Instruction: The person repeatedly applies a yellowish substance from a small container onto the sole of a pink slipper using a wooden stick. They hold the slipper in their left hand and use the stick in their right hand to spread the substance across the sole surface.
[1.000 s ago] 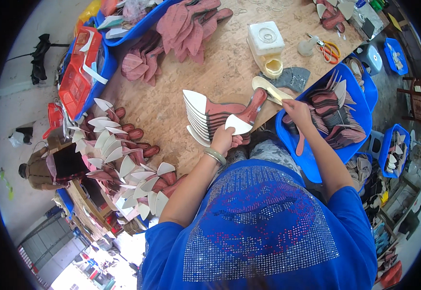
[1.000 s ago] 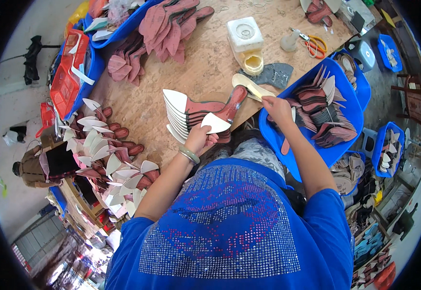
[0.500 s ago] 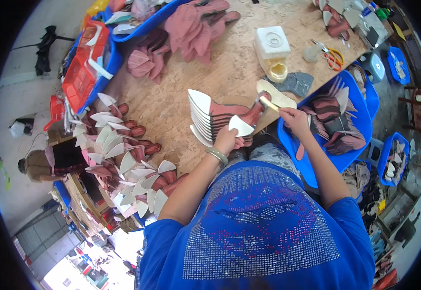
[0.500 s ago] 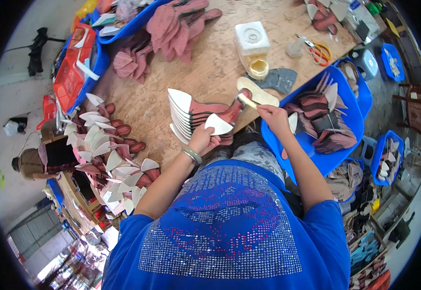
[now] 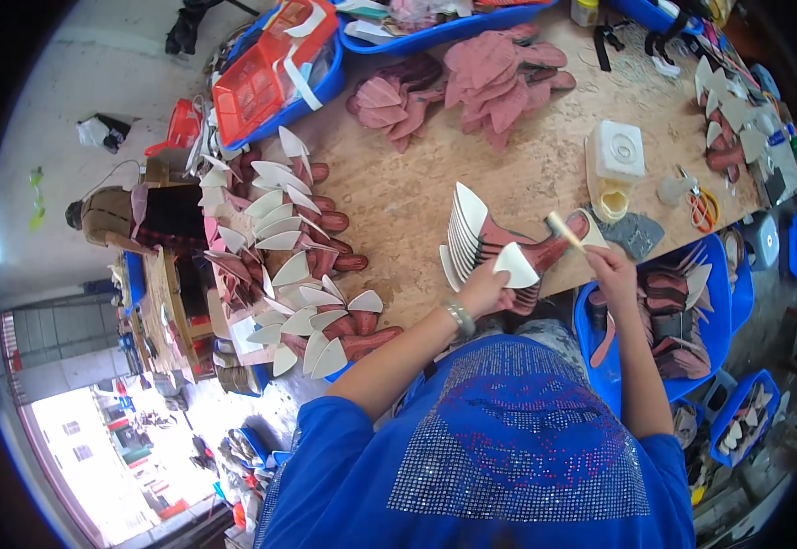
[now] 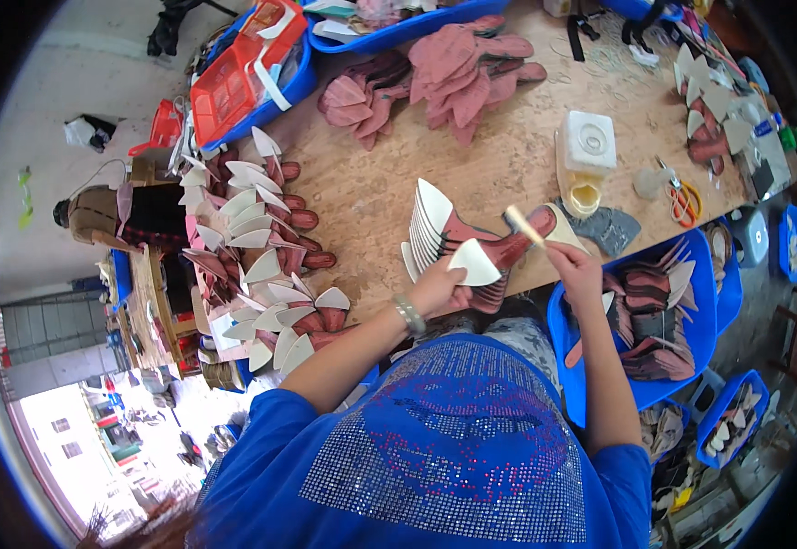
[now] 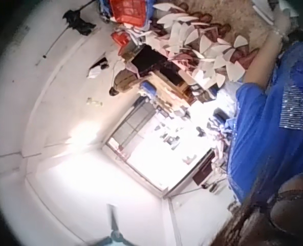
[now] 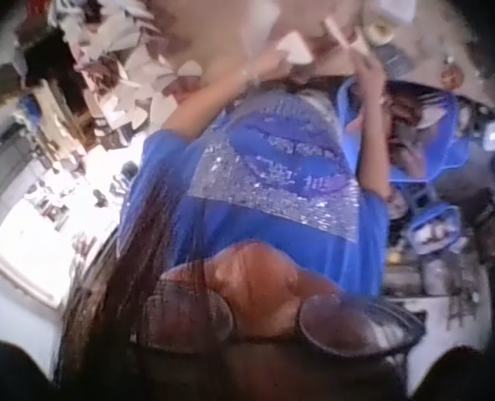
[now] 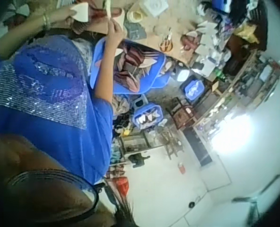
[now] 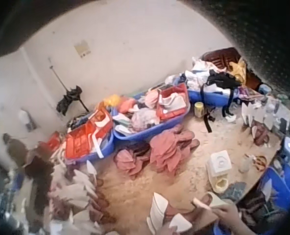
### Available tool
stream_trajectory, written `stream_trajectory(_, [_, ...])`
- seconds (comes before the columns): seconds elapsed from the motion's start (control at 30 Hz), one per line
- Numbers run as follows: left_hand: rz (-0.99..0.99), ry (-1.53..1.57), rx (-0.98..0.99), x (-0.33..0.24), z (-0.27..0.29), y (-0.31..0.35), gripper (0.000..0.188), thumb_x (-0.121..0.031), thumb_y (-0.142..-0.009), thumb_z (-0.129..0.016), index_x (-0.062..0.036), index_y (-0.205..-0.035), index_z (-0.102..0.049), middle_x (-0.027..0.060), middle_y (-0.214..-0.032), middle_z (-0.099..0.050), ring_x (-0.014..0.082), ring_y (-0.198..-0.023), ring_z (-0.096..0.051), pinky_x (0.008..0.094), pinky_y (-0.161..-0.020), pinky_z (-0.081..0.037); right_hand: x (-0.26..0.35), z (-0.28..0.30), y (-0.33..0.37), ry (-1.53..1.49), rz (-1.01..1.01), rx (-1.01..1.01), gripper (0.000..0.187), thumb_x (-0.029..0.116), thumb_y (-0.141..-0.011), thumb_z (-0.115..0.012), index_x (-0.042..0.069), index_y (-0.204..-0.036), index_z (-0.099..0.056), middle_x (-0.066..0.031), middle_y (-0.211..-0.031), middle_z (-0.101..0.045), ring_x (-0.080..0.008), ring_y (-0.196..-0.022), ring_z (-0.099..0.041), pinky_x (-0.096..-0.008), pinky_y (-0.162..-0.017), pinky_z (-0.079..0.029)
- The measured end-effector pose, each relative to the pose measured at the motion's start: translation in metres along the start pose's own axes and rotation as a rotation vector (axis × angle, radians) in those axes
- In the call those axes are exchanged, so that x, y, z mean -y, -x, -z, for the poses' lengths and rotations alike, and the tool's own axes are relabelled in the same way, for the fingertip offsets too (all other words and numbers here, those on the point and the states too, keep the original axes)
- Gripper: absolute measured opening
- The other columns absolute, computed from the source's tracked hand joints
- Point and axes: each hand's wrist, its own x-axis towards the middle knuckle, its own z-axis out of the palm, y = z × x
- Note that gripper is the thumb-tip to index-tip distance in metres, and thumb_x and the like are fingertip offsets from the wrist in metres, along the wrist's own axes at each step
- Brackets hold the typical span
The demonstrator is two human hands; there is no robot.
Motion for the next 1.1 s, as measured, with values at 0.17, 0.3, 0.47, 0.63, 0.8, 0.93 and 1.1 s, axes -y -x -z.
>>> stream_trajectory(0.17, [-0.174,-0.137,-0.310,-0.036,0.095,0.037,0.022,-0.018,-0.096,-0.041,0.0000,-0.106,-0.049,0.0081,-0.069,-0.062,0.0141,-0.051,-0.060,0.0262,-0.046,-0.049,0.030,-0.003,-0.004,-0.305,-0.062,-0.097,0.021,0.011,-0.090,-0.062,0.001,-0.107,-0.066,0.0094,-0.061,-0.046,0.0013,-0.047,-0.032,-0.0170,-0.042,-0.020])
stream_trajectory(0.3, [-0.386,-0.657,-0.675,-0.088,0.168,0.027,0.026,-0.022,-0.094,-0.042,0.0017,-0.106,-0.046,0.0178,-0.070,-0.061,0.0284,-0.057,-0.063,0.0397,-0.052,-0.051,0.032,-0.008,0.000,-0.313,-0.066,-0.111,0.021,0.011,-0.090,-0.061,0.000,-0.108,-0.066,0.0093,-0.061,-0.047,0.0016,-0.047,-0.033,-0.0167,-0.042,-0.020])
stream_trajectory(0.47, [-0.360,-1.142,-1.017,-0.152,0.221,-0.038,0.038,-0.018,-0.091,-0.044,-0.0001,-0.124,-0.040,0.0265,-0.096,-0.059,0.0394,-0.084,-0.063,0.0488,-0.071,-0.050,0.035,-0.011,0.010,-0.252,-0.059,-0.190,0.021,0.010,-0.090,-0.061,-0.001,-0.107,-0.065,0.0089,-0.062,-0.048,0.0016,-0.047,-0.034,-0.0164,-0.042,-0.021])
stream_trajectory(0.63, [-0.249,-1.308,-1.002,-0.176,0.258,-0.106,0.055,-0.018,-0.090,-0.046,-0.0032,-0.140,-0.029,0.0251,-0.127,-0.044,0.0401,-0.101,-0.058,0.0467,-0.082,-0.049,0.025,0.004,0.019,-0.338,-0.079,-0.298,0.020,0.009,-0.091,-0.060,-0.001,-0.107,-0.065,0.0091,-0.063,-0.049,0.0016,-0.047,-0.034,-0.0163,-0.042,-0.021])
stream_trajectory(0.8, [-0.502,-1.591,-0.833,-0.181,0.201,-0.127,0.062,-0.025,-0.086,-0.056,-0.0025,-0.139,-0.033,0.0194,-0.139,-0.038,0.0363,-0.120,-0.043,0.0498,-0.095,-0.040,0.010,0.027,0.033,-0.209,-0.151,-0.421,0.021,0.011,-0.091,-0.061,0.000,-0.108,-0.066,0.0097,-0.065,-0.051,0.0019,-0.050,-0.034,-0.0167,-0.044,-0.021])
stream_trajectory(0.93, [-0.775,-1.639,0.141,-0.116,0.157,-0.133,0.076,-0.034,-0.071,-0.074,-0.0091,-0.136,-0.041,0.0156,-0.134,-0.047,0.0322,-0.122,-0.046,0.0427,-0.099,-0.039,-0.005,0.035,0.030,-0.152,-0.175,-0.461,0.020,0.012,-0.090,-0.061,0.001,-0.106,-0.068,0.0089,-0.068,-0.053,0.0017,-0.053,-0.035,-0.0162,-0.046,-0.023])
stream_trajectory(1.1, [-0.260,-1.759,0.615,-0.115,0.124,-0.145,0.076,-0.037,-0.063,-0.080,-0.0146,-0.129,-0.050,0.0131,-0.130,-0.051,0.0295,-0.117,-0.051,0.0405,-0.096,-0.043,-0.002,0.040,0.015,0.201,-0.115,-0.440,0.024,0.014,-0.087,-0.062,-0.002,-0.104,-0.068,-0.0025,-0.089,-0.067,-0.0095,-0.081,-0.059,-0.0227,-0.074,-0.046])
